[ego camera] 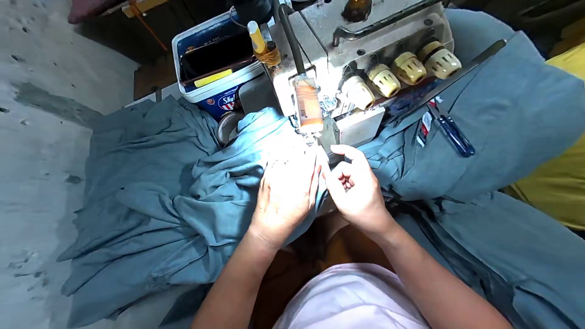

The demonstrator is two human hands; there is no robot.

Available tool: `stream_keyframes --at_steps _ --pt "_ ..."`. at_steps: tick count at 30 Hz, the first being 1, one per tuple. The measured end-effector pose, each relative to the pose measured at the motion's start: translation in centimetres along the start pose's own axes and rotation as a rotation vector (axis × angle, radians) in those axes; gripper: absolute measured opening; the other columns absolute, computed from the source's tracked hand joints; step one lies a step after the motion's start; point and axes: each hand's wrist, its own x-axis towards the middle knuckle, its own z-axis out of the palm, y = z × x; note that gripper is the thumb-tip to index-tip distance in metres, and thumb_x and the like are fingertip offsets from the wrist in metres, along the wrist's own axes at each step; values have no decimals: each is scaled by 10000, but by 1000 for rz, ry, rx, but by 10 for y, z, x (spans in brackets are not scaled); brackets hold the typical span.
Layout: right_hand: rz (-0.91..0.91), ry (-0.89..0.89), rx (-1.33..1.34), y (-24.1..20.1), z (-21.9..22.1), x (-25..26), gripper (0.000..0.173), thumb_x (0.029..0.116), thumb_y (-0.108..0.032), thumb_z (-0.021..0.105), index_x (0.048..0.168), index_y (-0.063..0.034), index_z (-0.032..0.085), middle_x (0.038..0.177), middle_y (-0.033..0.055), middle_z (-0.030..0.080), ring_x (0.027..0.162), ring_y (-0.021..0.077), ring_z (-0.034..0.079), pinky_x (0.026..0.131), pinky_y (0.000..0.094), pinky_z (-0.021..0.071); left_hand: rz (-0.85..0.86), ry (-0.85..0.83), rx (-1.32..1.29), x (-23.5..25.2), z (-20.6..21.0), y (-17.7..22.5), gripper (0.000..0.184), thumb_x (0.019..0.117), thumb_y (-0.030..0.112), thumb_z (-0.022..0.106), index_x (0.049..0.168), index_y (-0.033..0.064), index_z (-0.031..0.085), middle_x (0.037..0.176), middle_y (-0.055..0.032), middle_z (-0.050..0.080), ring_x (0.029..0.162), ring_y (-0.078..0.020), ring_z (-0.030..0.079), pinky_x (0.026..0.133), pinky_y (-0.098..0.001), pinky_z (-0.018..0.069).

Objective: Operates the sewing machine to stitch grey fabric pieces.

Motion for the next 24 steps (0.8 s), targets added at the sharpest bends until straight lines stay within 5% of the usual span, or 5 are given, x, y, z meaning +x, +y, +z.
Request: stream_keyframes --at_steps 5,9,15,21,24 --pt "31 -18 71 -3 -1 9 429 944 -50 646 1328 91 518 692 -55 541 575 -78 458 576 76 411 -42 -75 -39 1 -4 -2 394 1036 259 462 1238 41 719 1346 -183 658 1348 -357 556 1150 -539 375" --pt "49 -26 94 -7 -2 15 467 911 -14 630 1356 63 513 666 -66 538 553 -71 458 556 85 413 -57 -107 -23 -15 -11 19 571 863 423 560 1282 53 675 1402 -206 604 1413 -419 457 1147 -712 208" --pt "54 -9 69 -9 -1 18 441 930 -65 680 1322 64 523 645 -84 531 535 -90 438 539 72 391 -41 9 145 -26 -8 23 336 908 -11 595 1196 69 749 1276 -107 717 1182 -303 685 954 -634 487" --pt "65 11 36 -10 -8 7 360 965 -78 630 1291 65 578 685 -43 603 576 -51 567 573 111 504 -165 -210 -2 -3 -19 -8 469 948 30 525 1408 66 607 1412 -154 618 1294 -381 589 976 -599 494" --pt "0 64 -45 2 -21 -3 281 957 -70 612 1196 74 652 673 -30 611 587 -57 562 580 98 485 -104 -151 -57 9 -20 -28 431 940 28 521 1356 8 632 1380 -180 636 1294 -369 589 1060 -538 441"
